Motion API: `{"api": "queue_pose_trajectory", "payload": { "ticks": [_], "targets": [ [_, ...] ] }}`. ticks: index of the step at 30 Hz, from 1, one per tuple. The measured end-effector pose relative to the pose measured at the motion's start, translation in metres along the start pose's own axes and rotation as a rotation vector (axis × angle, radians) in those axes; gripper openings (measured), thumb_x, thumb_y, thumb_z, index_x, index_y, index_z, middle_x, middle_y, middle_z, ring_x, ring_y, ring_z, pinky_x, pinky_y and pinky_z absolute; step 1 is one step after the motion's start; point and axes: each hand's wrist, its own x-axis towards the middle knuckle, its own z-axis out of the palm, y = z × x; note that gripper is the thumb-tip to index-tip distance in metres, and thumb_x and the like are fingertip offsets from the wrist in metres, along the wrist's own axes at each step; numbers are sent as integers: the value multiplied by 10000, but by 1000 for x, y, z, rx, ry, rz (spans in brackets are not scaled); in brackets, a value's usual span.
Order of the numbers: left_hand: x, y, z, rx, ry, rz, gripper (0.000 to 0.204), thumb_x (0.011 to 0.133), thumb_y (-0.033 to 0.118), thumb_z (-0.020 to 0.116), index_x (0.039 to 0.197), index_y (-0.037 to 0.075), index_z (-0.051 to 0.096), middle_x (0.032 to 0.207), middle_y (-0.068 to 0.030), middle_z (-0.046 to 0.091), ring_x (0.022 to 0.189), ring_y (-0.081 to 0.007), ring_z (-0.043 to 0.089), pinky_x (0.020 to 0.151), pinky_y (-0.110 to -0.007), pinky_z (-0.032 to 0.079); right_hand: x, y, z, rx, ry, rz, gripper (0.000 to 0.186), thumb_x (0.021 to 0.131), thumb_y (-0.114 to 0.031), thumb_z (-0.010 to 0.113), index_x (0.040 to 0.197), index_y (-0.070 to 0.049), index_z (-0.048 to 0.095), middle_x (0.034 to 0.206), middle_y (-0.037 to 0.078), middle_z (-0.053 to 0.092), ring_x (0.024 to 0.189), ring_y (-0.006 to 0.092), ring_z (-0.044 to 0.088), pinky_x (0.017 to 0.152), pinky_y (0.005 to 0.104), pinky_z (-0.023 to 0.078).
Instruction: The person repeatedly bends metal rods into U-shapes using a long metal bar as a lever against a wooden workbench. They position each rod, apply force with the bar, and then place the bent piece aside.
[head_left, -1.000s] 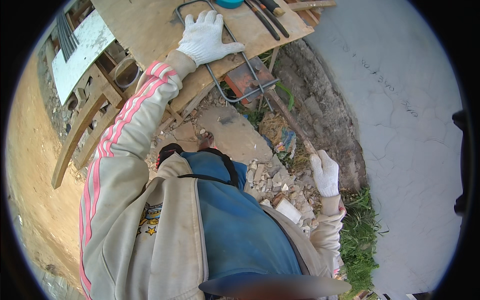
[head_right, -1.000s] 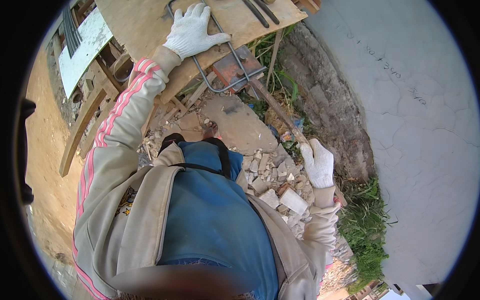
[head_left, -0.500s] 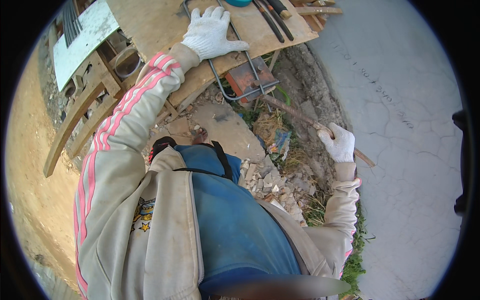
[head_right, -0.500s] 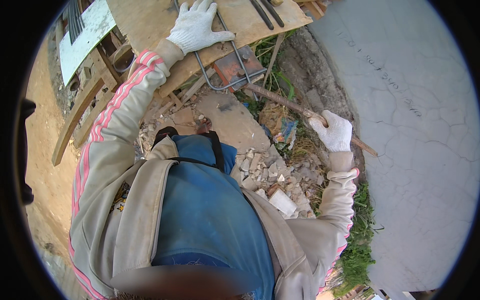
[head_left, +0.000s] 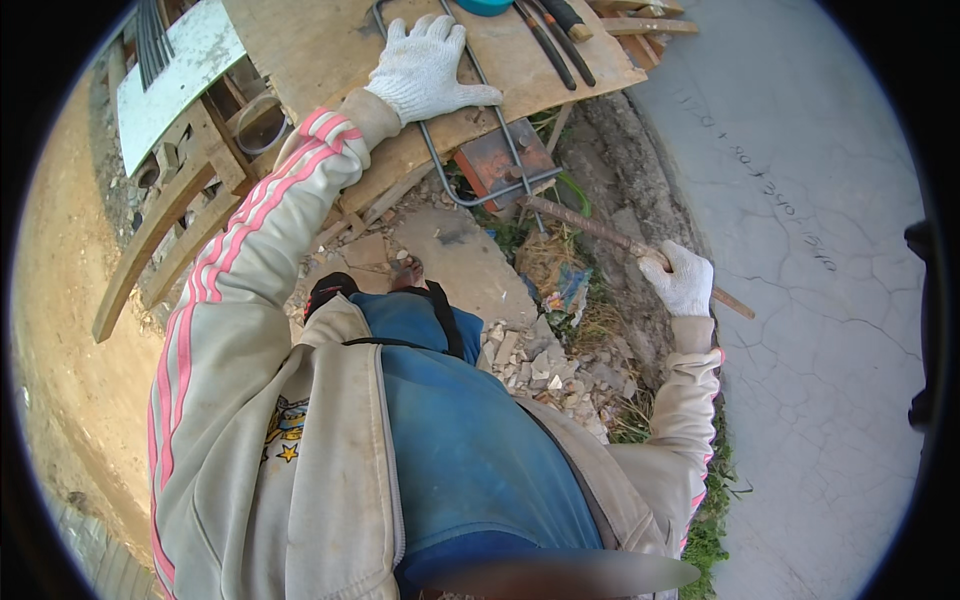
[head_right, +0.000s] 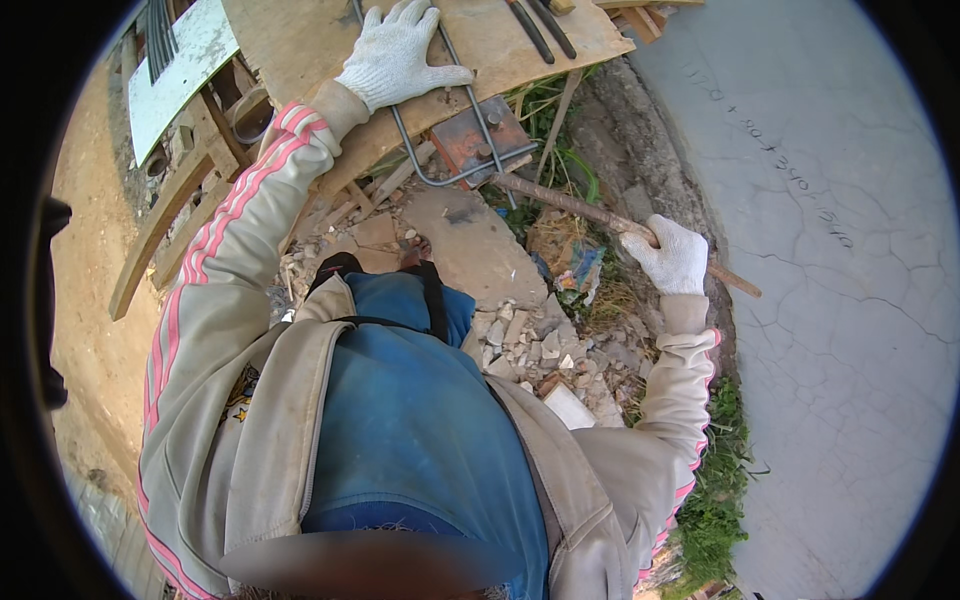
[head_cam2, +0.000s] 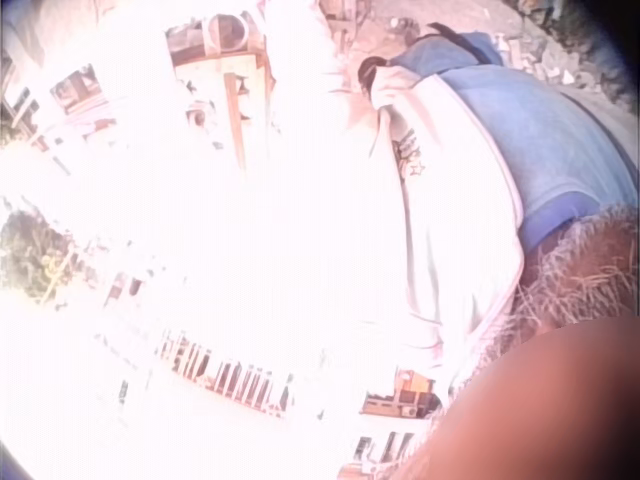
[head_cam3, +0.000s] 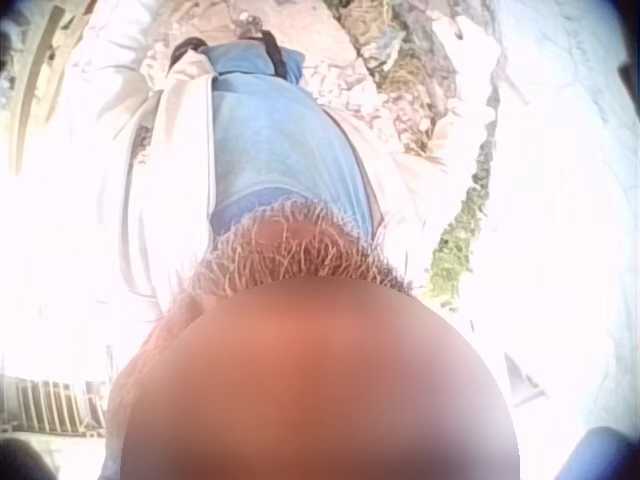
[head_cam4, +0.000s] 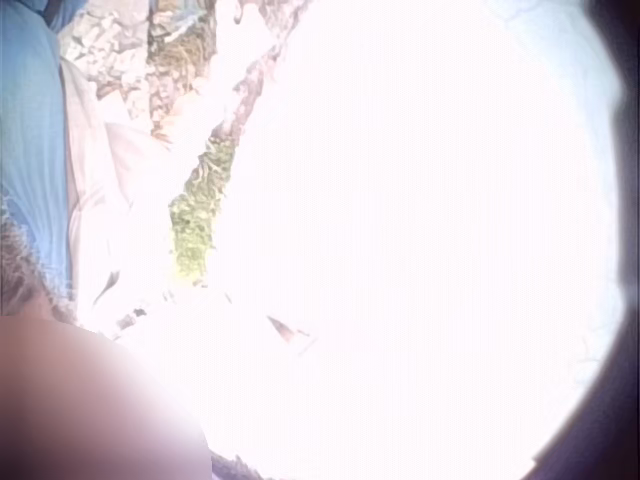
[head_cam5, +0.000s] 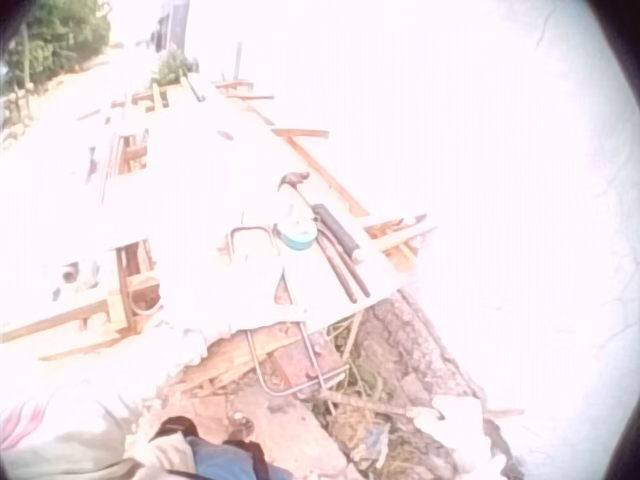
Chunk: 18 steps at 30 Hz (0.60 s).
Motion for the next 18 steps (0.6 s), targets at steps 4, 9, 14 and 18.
{"api": "queue_pose_trajectory", "payload": {
  "ticks": [4,9,14,18],
  "targets": [
    [0,0,-1,4,44,9,1052,802,896,652,1307,-27,673,1312,-207,672,1310,-352,598,1045,-533,400,-3,-1,3,-2,30,2,535,833,-558,796,757,-79,572,699,157,576,689,418,621,611,479,468],
    [0,1,-6,-8,56,23,1049,805,899,647,1281,-36,674,1291,-218,676,1290,-349,606,1034,-526,404,-7,-7,9,81,49,49,498,824,-490,812,780,-53,578,702,199,521,670,449,513,599,460,452],
    [0,6,-17,-51,-26,-11,916,834,787,675,1273,-17,681,1263,-199,691,1232,-329,631,1002,-501,445,-17,-12,20,93,59,103,539,839,-525,807,796,-39,579,712,217,490,667,441,450,594,447,442],
    [-1,10,-34,-203,-31,-47,780,866,670,708,1265,0,687,1238,-180,705,1184,-309,654,976,-476,489,-27,-17,24,35,76,144,605,833,-627,784,794,-55,590,720,200,555,695,448,545,605,470,458]
  ]
}}
